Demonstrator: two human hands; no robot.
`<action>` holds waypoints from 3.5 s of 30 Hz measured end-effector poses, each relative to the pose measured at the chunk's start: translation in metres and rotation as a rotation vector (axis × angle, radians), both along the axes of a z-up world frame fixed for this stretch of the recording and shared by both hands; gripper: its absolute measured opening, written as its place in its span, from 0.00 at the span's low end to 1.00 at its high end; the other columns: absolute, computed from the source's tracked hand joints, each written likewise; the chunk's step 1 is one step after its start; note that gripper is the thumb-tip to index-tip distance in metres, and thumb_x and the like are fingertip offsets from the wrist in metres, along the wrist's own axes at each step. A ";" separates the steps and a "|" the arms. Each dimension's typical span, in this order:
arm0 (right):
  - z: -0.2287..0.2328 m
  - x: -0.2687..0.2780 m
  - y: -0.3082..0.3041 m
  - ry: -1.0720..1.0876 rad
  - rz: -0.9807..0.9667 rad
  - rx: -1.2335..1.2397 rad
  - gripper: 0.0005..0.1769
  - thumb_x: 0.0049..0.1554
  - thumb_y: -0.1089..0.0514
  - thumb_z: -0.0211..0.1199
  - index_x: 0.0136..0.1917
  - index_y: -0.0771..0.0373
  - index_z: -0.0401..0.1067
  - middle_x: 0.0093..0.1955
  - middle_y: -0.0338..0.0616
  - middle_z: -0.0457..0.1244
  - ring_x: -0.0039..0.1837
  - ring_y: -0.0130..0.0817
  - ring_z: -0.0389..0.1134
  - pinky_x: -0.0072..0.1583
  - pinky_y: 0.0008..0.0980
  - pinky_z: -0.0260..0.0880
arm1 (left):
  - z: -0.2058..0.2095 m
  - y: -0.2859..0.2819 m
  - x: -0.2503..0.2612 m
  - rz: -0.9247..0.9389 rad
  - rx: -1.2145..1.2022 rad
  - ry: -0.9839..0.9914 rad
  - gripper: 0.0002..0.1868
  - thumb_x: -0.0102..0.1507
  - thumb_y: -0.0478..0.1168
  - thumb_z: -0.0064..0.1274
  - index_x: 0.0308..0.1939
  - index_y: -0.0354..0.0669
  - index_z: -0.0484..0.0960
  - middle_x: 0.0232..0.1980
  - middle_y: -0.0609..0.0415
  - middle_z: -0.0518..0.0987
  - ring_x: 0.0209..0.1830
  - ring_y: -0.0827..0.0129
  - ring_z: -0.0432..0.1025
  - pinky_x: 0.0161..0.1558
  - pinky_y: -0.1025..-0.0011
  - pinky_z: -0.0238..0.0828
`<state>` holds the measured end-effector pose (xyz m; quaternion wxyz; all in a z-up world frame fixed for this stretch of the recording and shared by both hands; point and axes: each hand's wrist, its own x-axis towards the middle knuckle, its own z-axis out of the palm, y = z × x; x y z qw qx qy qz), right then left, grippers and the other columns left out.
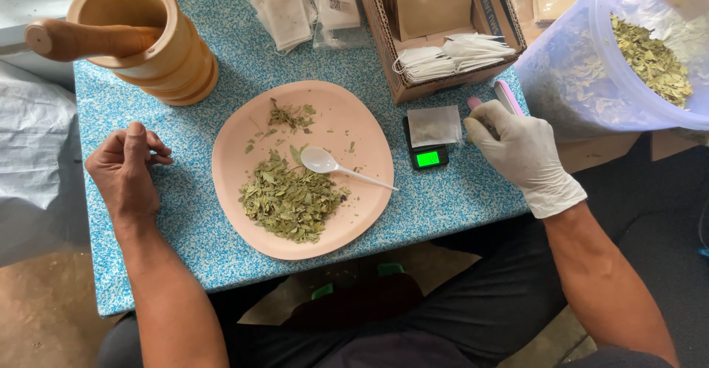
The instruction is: Filling small filter bags with dried tea leaves using a spoon and sealing them with a heat sealer
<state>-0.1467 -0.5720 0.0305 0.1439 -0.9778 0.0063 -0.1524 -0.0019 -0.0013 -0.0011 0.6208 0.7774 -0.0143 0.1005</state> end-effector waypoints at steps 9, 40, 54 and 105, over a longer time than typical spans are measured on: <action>0.003 0.004 0.009 0.135 -0.108 0.067 0.10 0.65 0.44 0.71 0.53 0.47 0.76 0.45 0.25 0.77 0.44 0.37 0.78 0.47 0.48 0.73 | -0.001 0.000 0.001 -0.027 -0.021 -0.019 0.32 0.88 0.56 0.49 0.32 0.45 0.69 0.36 0.52 0.76 0.37 0.68 0.75 0.37 0.72 0.76; 0.147 0.028 0.086 0.260 0.498 0.297 0.34 0.64 0.60 0.70 0.81 0.51 0.68 0.46 0.27 0.74 0.49 0.22 0.76 0.60 0.29 0.76 | 0.082 -0.090 -0.042 -0.188 0.235 -0.514 0.05 0.78 0.32 0.56 0.48 0.34 0.81 0.52 0.40 0.83 0.55 0.51 0.78 0.60 0.55 0.76; 0.158 0.039 0.129 -0.029 0.592 0.238 0.17 0.74 0.63 0.59 0.74 0.69 0.71 0.55 0.48 0.74 0.47 0.31 0.75 0.47 0.25 0.79 | 0.070 -0.147 -0.089 -0.614 -0.393 0.190 0.18 0.72 0.44 0.60 0.59 0.33 0.87 0.50 0.47 0.89 0.45 0.64 0.85 0.40 0.75 0.89; 0.103 0.047 0.188 0.248 0.222 0.952 0.13 0.68 0.64 0.70 0.65 0.59 0.84 0.50 0.44 0.75 0.53 0.24 0.70 0.61 0.34 0.74 | 0.064 -0.180 -0.093 -0.365 -0.148 -0.347 0.24 0.70 0.29 0.66 0.70 0.50 0.87 0.65 0.52 0.88 0.49 0.72 0.81 0.53 0.70 0.85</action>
